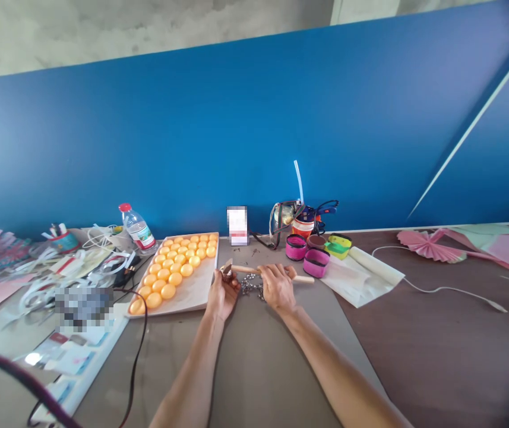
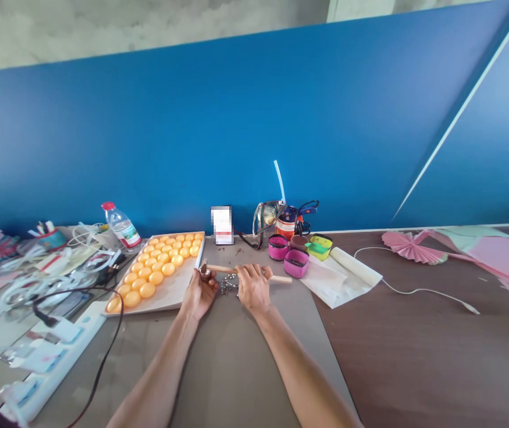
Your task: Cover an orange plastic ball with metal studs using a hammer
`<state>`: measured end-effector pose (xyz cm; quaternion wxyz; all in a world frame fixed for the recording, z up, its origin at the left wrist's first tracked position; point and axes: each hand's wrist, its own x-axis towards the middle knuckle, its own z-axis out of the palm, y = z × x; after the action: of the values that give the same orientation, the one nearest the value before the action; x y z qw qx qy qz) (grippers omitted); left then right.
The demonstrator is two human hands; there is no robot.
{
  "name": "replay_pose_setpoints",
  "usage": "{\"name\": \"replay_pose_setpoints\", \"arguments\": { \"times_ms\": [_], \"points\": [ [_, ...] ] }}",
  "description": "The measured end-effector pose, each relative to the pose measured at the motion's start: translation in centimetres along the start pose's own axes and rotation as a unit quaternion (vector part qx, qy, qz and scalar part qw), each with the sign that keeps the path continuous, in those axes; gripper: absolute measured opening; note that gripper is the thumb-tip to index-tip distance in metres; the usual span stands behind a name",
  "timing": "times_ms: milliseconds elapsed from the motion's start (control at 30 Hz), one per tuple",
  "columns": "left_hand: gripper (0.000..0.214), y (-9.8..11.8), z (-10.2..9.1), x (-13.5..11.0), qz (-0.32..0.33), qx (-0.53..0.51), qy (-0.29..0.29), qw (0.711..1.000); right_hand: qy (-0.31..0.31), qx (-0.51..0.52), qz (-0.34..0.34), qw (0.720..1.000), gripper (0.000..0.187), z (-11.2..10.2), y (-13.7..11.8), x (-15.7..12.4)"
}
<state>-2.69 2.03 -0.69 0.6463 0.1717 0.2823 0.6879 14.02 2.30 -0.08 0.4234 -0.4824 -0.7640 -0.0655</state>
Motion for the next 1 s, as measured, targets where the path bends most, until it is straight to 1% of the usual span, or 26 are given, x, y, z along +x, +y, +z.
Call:
{"name": "replay_pose_setpoints", "arguments": {
  "times_ms": [100, 233, 333, 433, 533, 767, 1000],
  "points": [
    [0.028, 0.1, 0.1, -0.2, -0.005, -0.014, -0.015, 1.0, 0.021, -0.004, 0.013, 1.0, 0.025, -0.1, 0.2, 0.1],
    [0.028, 0.4, 0.2, -0.4, -0.02, -0.024, -0.023, 0.999, 0.071, -0.028, 0.075, 0.994, 0.026, 0.2, 1.4, 0.2],
    [0.028, 0.6, 0.3, -0.6, -0.037, -0.029, -0.043, 0.998, 0.081, -0.067, 0.122, 0.987, 0.024, 0.8, 2.7, 0.2],
    [0.029, 0.8, 0.6, -0.8, -0.052, -0.039, -0.07, 0.995, 0.06, -0.098, 0.167, 0.979, 0.024, 1.3, 3.6, 0.1],
    [0.028, 0.9, 0.9, -1.1, -0.056, -0.048, -0.089, 0.993, 0.029, -0.112, 0.198, 0.973, 0.025, 1.5, 3.8, 0.0],
    [0.036, 0.9, 1.0, -1.3, -0.057, -0.039, -0.094, 0.993, -0.024, -0.12, 0.258, 0.958, 0.026, 1.4, 3.8, 0.0],
    [0.028, 0.6, 0.8, -1.1, -0.062, -0.013, -0.102, 0.993, -0.047, -0.125, 0.28, 0.951, 0.024, 1.4, 3.8, 0.0]
  ]
}}
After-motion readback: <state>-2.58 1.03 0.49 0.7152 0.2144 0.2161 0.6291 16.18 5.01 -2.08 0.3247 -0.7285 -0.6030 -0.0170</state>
